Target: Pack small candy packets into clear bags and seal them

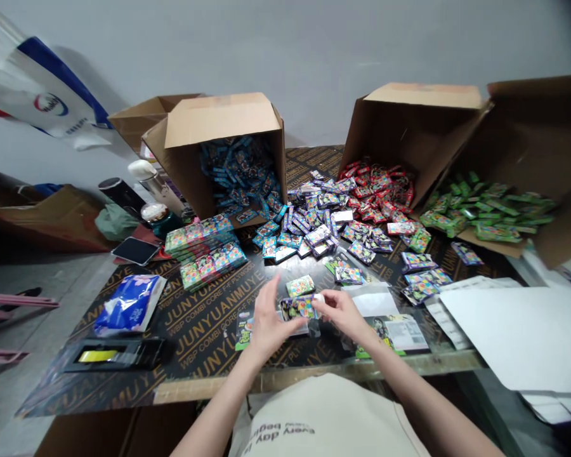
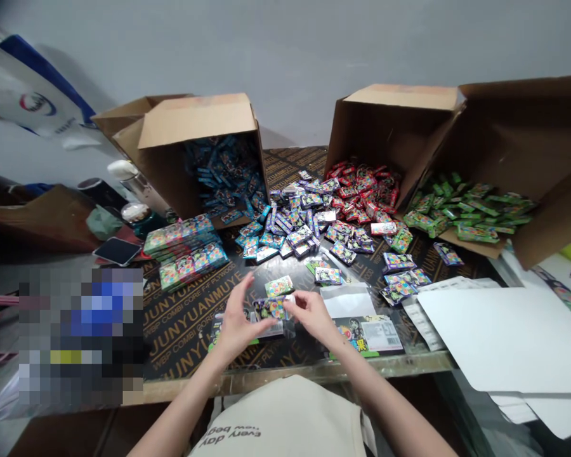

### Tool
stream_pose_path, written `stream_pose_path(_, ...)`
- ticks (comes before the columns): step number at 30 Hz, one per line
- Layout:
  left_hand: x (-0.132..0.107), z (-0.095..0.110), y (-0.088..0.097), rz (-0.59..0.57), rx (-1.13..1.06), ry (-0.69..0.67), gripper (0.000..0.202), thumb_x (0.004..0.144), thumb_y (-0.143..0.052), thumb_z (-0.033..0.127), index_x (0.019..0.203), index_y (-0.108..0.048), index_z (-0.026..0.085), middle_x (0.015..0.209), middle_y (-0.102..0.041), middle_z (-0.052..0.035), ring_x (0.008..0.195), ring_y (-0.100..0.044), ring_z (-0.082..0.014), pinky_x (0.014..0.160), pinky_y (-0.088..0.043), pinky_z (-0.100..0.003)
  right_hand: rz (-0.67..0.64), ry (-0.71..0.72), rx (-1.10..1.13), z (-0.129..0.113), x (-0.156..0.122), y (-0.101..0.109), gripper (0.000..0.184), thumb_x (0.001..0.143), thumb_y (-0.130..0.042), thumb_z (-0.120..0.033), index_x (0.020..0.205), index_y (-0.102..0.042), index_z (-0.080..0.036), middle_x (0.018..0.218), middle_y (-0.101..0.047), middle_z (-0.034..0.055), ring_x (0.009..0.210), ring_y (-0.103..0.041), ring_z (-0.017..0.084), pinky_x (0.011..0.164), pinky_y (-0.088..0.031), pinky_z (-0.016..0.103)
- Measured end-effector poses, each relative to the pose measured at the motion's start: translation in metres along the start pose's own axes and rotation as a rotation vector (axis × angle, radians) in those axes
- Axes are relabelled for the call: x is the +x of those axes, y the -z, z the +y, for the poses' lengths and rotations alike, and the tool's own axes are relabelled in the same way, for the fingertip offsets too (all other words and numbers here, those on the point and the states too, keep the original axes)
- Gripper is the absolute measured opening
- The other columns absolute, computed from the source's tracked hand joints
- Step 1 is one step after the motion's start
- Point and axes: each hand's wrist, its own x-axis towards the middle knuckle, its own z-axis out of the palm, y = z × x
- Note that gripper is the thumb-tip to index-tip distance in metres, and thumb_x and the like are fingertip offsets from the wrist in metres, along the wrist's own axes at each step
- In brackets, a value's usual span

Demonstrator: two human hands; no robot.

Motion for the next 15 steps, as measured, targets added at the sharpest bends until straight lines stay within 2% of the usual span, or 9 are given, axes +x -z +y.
stream_pose_path(2, -0.006, 0.001, 0.002, -0.195, 0.226, -0.128, 0.078, 0.052, -0.077, 0.032, 0.123, -0.047, 0.024, 0.117, -0.057, -0.0084, 0.110, -0.050, -0.0283, 0.100, -0.031, -0.049, -0.098, -0.010, -0.019, -0.003, -0.002, 0.003, 0.028, 0.074, -0.063, -0.040, 0.068, -0.060, -0.013, 0.050, -0.047, -0.0044, 0.042, -0.043, 0.007, 0.041, -0.033, 0.019)
stream_pose_path(4, -0.011, 0.000, -0.001, -0.311, 0.326, -0.107, 0.063, 0.061, -0.070, 0.027, 0.121, -0.050, 0.023, 0.107, -0.061, -0.0076, 0.098, -0.057, -0.0259, 0.092, -0.039, -0.044, -0.091, -0.032, 0.044, -0.004, -0.003, 0.002, 0.029, 0.073, -0.063, -0.042, 0.075, -0.063, -0.013, 0.053, -0.051, -0.0036, 0.041, -0.044, 0.007, 0.040, -0.034, 0.019)
stream_pose_path(7, -0.015, -0.004, -0.008, -0.299, 0.338, -0.046, 0.057, 0.069, -0.061, 0.023, 0.124, -0.047, 0.022, 0.105, -0.062, -0.0079, 0.093, -0.059, -0.0234, 0.081, -0.046, -0.035, 0.003, -0.089, 0.204, -0.003, -0.004, -0.002, 0.035, 0.076, -0.058, -0.047, 0.084, -0.065, -0.013, 0.057, -0.056, -0.0013, 0.044, -0.049, 0.008, 0.040, -0.036, 0.019)
stream_pose_path(10, -0.016, -0.008, -0.013, -0.250, 0.297, -0.037, 0.057, 0.070, -0.060, 0.024, 0.125, -0.047, 0.020, 0.110, -0.061, -0.0088, 0.097, -0.058, -0.0238, 0.084, -0.045, -0.035, 0.033, -0.111, 0.270, -0.002, -0.006, -0.007, 0.036, 0.075, -0.060, -0.046, 0.082, -0.067, -0.012, 0.055, -0.057, 0.0001, 0.045, -0.051, 0.010, 0.040, -0.038, 0.020)
stream_pose_path(15, -0.027, -0.009, -0.025, -0.146, 0.139, 0.043, 0.062, 0.073, -0.061, 0.025, 0.130, -0.040, 0.018, 0.124, -0.053, -0.0110, 0.112, -0.050, -0.0232, 0.096, -0.038, -0.036, 0.106, -0.082, 0.193, 0.004, -0.009, -0.014, 0.032, 0.072, -0.064, -0.041, 0.083, -0.068, -0.012, 0.050, -0.055, -0.0013, 0.040, -0.045, 0.008, 0.040, -0.037, 0.020)
